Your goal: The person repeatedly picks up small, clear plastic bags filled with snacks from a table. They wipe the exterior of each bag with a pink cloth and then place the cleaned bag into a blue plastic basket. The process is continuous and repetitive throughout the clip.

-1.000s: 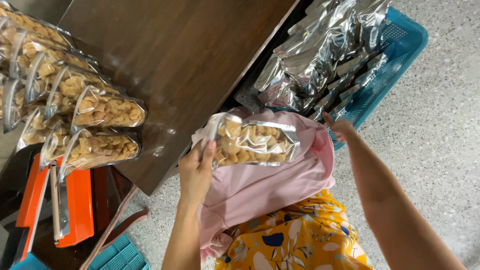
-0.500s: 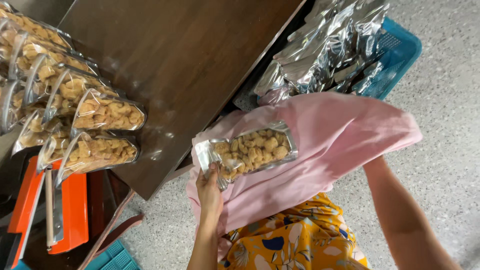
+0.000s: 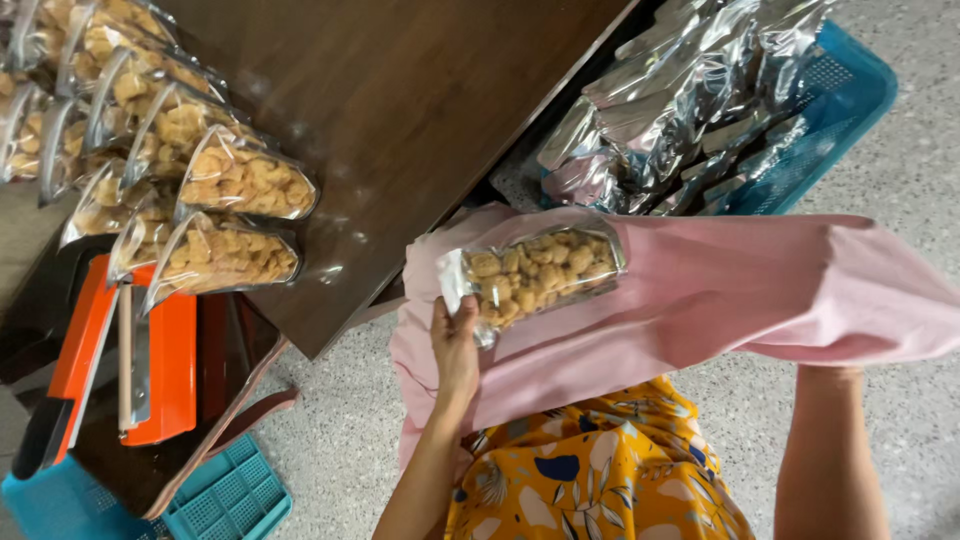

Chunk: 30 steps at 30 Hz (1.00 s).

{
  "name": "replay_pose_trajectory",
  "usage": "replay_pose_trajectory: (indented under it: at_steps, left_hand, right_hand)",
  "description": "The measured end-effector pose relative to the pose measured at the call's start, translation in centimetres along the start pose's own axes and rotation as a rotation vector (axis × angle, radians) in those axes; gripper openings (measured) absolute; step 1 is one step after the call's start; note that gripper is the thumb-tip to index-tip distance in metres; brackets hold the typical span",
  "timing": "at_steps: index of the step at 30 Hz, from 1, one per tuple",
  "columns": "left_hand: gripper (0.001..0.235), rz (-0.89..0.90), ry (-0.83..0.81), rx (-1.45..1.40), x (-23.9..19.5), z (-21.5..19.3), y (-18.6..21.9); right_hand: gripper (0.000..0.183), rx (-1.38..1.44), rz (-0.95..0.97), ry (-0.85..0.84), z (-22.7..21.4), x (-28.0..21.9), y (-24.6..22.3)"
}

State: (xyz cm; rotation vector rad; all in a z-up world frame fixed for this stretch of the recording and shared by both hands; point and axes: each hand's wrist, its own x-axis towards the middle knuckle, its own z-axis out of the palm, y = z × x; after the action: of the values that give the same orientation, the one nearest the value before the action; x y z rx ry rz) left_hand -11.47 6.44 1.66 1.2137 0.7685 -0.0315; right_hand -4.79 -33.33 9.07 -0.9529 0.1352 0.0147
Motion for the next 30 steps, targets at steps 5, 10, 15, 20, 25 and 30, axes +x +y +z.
replay_pose_trajectory:
  at_steps: [5,10,15,20,25,30]
  left_hand:
    - [0.029,-0.006,-0.135,0.365,-1.6,0.4,1.0]
    - [0.025,0.096,-0.221,0.399,-2.9,0.5,0.8]
    - [0.028,0.018,-0.167,0.293,-2.3,0.1,0.0]
    - [0.028,0.003,-0.151,0.229,-1.1,-0.9,-1.1]
    - [0.03,-0.004,-0.18,0.207,-0.4,-0.7,-0.3]
    - [0.03,-0.098,-0.252,0.106,0.4,-0.8,1.0]
  right_hand:
    - [0.041,-0.223,-0.028,-0.166,7.2,-1.4,-3.4]
    - [0.053,-0.585,0.267,-1.217,18.4,0.1,1.1]
    - [0.054,-1.381,-0.637,-1.045,19.6,-2.1,14.5]
    - [0.048,-1.255,-0.607,-0.619,6.6,4.1,22.8]
    - [0.046,-0.727,-0.263,-0.392,-4.1,7.9,21.0]
    - [0.039,-0.063,-0.115,-0.004,-1.7,0.7,7.1]
